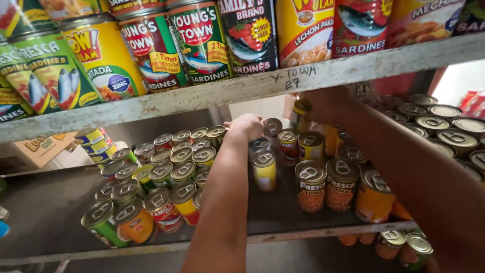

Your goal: Organizing and stocking various canned food items on shelves in a grocery store.

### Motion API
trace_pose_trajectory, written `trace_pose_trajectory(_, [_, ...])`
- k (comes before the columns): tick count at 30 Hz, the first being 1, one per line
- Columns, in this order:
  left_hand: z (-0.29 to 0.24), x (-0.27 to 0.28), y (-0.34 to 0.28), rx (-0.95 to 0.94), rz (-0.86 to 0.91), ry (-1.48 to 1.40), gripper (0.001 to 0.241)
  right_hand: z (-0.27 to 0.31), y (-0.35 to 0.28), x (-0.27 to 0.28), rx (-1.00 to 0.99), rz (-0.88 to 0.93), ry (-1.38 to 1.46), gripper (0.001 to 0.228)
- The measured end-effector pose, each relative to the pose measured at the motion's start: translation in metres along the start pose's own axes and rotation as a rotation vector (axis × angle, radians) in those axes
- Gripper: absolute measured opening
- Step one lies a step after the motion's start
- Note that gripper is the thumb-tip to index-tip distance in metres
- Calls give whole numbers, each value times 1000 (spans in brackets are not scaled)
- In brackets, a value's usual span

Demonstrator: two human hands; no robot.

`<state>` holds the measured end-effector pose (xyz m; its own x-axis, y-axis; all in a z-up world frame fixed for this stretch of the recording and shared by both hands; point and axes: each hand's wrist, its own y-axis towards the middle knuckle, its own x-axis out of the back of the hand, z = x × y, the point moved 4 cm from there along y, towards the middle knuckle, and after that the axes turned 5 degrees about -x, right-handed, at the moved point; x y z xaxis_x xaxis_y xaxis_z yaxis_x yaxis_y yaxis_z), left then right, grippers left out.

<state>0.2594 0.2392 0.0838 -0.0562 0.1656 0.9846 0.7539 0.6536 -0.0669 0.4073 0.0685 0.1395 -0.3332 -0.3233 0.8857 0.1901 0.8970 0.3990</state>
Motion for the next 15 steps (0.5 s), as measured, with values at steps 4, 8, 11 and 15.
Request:
trace_pose_trajectory(4, [0, 4, -3, -23, -95, 32, 40, 14, -13, 41, -68, -89, 61, 55])
trace_pose_trajectory(8, [-6, 17, -16, -19, -213, -25, 51, 11, -23, 45, -44, -249, 113, 61])
trace_pose_trajectory(11, [2, 30, -1, -172, -403, -16, 54, 16, -34, 56, -50, -246, 254, 59])
trace_pose_trajectory(15, [19, 53, -21, -362, -702, -5, 59, 27, -60, 78, -80, -180, 427, 61])
